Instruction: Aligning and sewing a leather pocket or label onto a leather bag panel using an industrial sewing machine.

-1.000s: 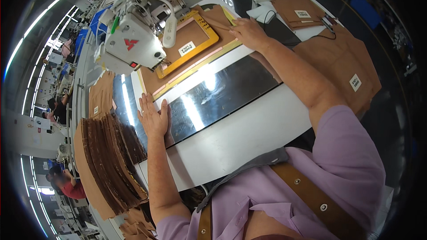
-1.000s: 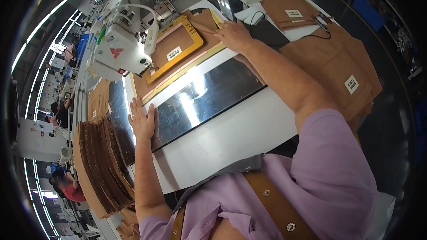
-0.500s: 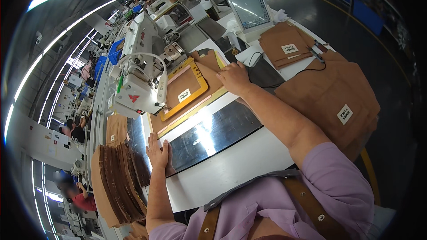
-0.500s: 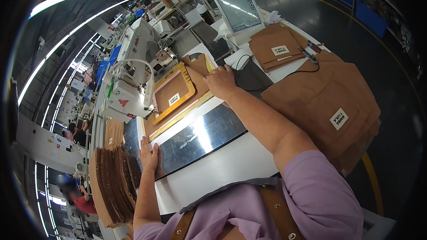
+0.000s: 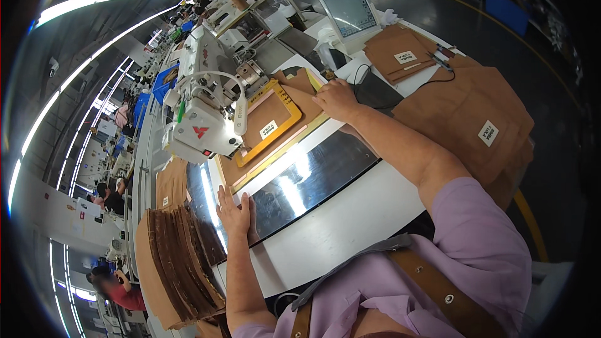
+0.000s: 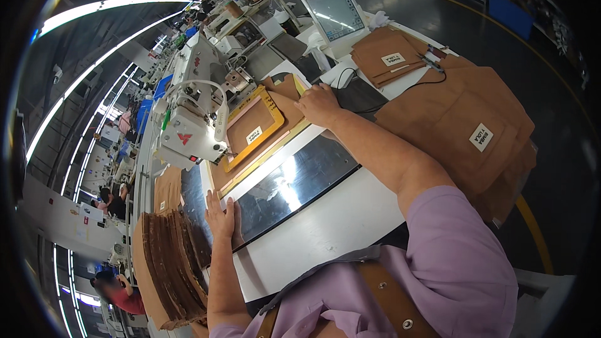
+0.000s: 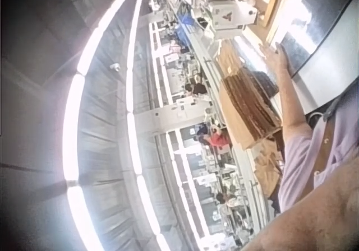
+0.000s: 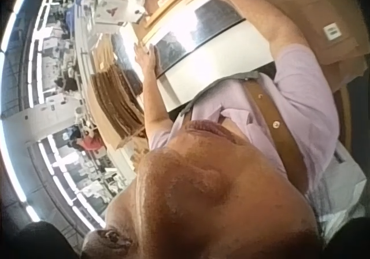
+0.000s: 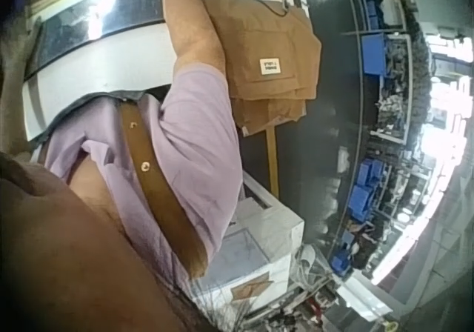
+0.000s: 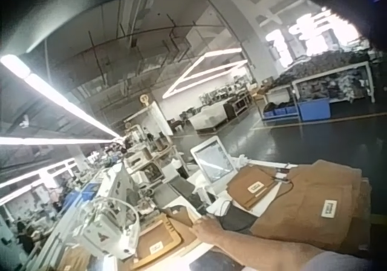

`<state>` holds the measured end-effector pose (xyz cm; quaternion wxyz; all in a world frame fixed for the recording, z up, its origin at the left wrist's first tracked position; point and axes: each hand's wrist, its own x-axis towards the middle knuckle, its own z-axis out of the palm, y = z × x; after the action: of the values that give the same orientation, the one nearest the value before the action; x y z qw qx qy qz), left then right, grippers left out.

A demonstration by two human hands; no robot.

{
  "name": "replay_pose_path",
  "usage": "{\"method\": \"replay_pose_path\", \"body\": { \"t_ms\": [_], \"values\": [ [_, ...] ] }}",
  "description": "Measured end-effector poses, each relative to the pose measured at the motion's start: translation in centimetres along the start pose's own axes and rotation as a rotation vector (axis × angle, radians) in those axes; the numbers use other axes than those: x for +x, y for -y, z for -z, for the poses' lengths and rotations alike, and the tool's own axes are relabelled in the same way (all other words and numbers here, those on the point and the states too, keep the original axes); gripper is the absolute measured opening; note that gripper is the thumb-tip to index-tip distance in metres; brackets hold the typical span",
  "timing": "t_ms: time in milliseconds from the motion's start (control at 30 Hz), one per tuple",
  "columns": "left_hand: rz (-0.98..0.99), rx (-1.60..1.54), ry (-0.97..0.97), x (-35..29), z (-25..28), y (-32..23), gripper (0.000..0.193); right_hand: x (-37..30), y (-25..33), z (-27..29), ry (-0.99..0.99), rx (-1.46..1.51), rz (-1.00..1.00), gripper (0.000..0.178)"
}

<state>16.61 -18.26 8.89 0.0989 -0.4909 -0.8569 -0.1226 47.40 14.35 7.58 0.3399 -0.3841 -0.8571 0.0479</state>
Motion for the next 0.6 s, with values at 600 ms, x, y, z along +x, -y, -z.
{"method": "replay_pose_path", "body": {
  "t_ms": [600],
  "values": [
    [-0.706,-0.383,0.032,0.5,-3.8,-17.8,0.069,-14.3,1.7,19.1,0.076,0.468,0.236,0.035]
  ]
}}
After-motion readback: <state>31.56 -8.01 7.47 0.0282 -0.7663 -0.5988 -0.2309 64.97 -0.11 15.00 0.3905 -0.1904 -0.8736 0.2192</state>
